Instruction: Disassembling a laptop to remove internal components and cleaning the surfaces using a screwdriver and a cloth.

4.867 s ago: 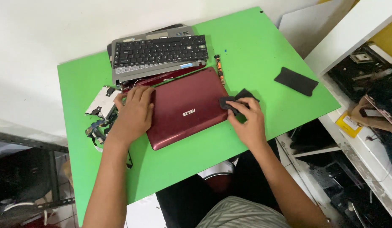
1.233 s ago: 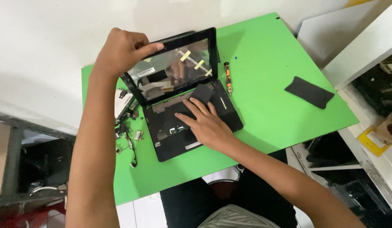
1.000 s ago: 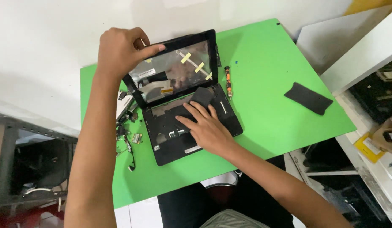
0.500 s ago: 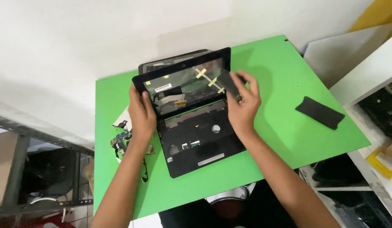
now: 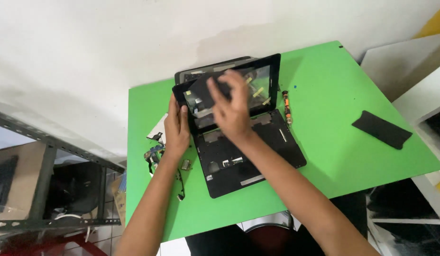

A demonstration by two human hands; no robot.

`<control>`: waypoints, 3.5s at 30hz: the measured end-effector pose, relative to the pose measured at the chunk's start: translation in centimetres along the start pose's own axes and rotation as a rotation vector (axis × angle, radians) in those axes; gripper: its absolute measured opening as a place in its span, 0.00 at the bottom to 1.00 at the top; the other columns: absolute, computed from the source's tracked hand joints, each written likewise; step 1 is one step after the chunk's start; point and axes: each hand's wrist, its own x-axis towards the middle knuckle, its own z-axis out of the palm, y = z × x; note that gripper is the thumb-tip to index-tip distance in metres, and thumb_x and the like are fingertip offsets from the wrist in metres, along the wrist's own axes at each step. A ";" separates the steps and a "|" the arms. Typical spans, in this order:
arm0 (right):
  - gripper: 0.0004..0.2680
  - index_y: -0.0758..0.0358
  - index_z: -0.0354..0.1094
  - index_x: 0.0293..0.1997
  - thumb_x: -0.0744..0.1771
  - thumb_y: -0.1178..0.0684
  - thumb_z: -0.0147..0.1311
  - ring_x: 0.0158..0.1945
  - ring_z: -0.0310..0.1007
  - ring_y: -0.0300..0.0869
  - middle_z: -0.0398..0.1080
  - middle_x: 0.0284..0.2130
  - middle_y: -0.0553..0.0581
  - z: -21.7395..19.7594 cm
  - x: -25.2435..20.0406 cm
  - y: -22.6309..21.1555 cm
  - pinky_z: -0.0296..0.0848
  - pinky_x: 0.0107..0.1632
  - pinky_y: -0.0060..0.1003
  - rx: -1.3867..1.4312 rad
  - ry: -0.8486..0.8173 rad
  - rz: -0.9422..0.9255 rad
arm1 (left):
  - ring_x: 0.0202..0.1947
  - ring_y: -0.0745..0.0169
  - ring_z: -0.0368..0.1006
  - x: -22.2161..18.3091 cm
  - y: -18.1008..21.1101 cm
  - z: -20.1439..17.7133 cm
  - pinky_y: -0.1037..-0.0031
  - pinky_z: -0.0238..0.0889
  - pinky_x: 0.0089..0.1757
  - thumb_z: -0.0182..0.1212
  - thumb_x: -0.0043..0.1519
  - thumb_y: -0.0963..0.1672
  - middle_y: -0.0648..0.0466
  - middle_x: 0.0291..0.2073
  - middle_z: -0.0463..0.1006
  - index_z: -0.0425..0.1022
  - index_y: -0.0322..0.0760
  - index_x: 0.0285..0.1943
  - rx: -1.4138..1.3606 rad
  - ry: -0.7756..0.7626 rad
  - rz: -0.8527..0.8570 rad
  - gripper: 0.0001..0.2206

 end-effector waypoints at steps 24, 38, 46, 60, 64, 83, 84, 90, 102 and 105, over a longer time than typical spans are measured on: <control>0.21 0.66 0.61 0.69 0.66 0.65 0.53 0.72 0.49 0.67 0.58 0.59 0.65 0.1 -1.1 -0.5 0.57 0.69 0.63 -0.140 -0.053 0.151 | 0.65 0.37 0.67 0.6 1.7 0.0 0.49 0.63 0.59 0.45 0.73 0.36 0.34 0.63 0.72 0.53 0.28 0.78 0.013 0.014 0.084 0.23; 0.24 0.55 0.47 0.75 0.70 0.63 0.52 0.74 0.48 0.62 0.56 0.64 0.66 0.6 0.8 -3.3 0.61 0.74 0.60 -0.244 -0.069 0.225 | 0.48 0.57 0.62 0.5 2.0 -0.7 0.64 0.61 0.46 0.45 0.74 0.41 0.47 0.59 0.75 0.56 0.32 0.78 0.033 0.018 0.031 0.21; 0.19 0.58 0.64 0.69 0.68 0.61 0.51 0.71 0.57 0.59 0.61 0.61 0.62 1.7 0.8 -5.1 0.81 0.48 0.35 -0.141 -0.217 -0.096 | 0.53 0.37 0.75 -1.4 -8.1 -1.5 0.50 0.67 0.54 0.52 0.64 0.34 0.43 0.52 0.80 0.74 0.34 0.66 0.105 -0.011 0.092 0.20; 0.20 0.56 0.61 0.70 0.68 0.61 0.51 0.71 0.58 0.59 0.60 0.59 0.61 0.7 0.3 -6.1 0.80 0.51 0.43 -0.230 -0.220 -0.034 | 0.59 0.35 0.73 -0.2 -4.6 -1.6 0.48 0.69 0.54 0.47 0.68 0.33 0.42 0.60 0.76 0.63 0.36 0.75 0.013 -0.035 0.041 0.24; 0.20 0.56 0.63 0.70 0.68 0.62 0.53 0.68 0.59 0.60 0.62 0.59 0.62 0.0 -0.8 0.9 0.76 0.58 0.48 -0.185 -0.147 0.091 | 0.50 0.45 0.65 -0.4 -2.3 -0.9 0.54 0.61 0.48 0.46 0.70 0.37 0.47 0.50 0.69 0.59 0.37 0.77 0.015 -0.078 -0.001 0.23; 0.29 0.36 0.47 0.76 0.68 0.65 0.54 0.70 0.55 0.57 0.55 0.64 0.63 -1.6 -0.7 1.4 0.70 0.67 0.50 -0.263 -0.003 0.330 | 0.26 0.72 0.43 -0.4 0.2 -1.7 0.72 0.38 0.29 0.45 0.76 0.45 0.61 0.24 0.51 0.46 0.40 0.82 0.066 -0.046 -0.110 0.25; 0.26 0.45 0.55 0.75 0.68 0.65 0.51 0.71 0.53 0.59 0.58 0.61 0.64 -0.7 -1.0 0.5 0.64 0.67 0.49 -0.180 -0.046 0.258 | 0.27 0.70 0.44 -0.4 0.2 -1.7 0.71 0.40 0.30 0.45 0.76 0.44 0.60 0.26 0.52 0.47 0.40 0.82 0.057 -0.049 -0.101 0.25; 0.19 0.60 0.63 0.70 0.69 0.62 0.52 0.69 0.57 0.60 0.60 0.62 0.64 -0.3 -1.0 0.1 0.79 0.51 0.43 -0.197 -0.124 0.087 | 0.37 0.62 0.51 -0.2 0.1 -2.0 0.65 0.49 0.38 0.45 0.75 0.41 0.52 0.36 0.57 0.48 0.36 0.81 0.004 -0.053 -0.052 0.24; 0.20 0.60 0.60 0.72 0.69 0.64 0.51 0.71 0.54 0.63 0.57 0.63 0.66 -1.2 -0.6 -1.9 0.74 0.58 0.48 -0.178 -0.129 0.120 | 0.58 0.43 0.65 -0.3 -0.4 -0.6 0.52 0.66 0.52 0.45 0.73 0.36 0.37 0.57 0.69 0.52 0.29 0.78 -0.116 0.001 0.041 0.23; 0.23 0.59 0.66 0.69 0.65 0.65 0.59 0.68 0.57 0.61 0.61 0.61 0.65 0.3 -2.1 2.0 0.63 0.67 0.56 -0.220 -0.072 0.135 | 0.63 0.39 0.69 -0.5 -0.5 -1.1 0.49 0.70 0.55 0.45 0.72 0.34 0.33 0.63 0.72 0.52 0.27 0.78 -0.126 0.003 0.057 0.23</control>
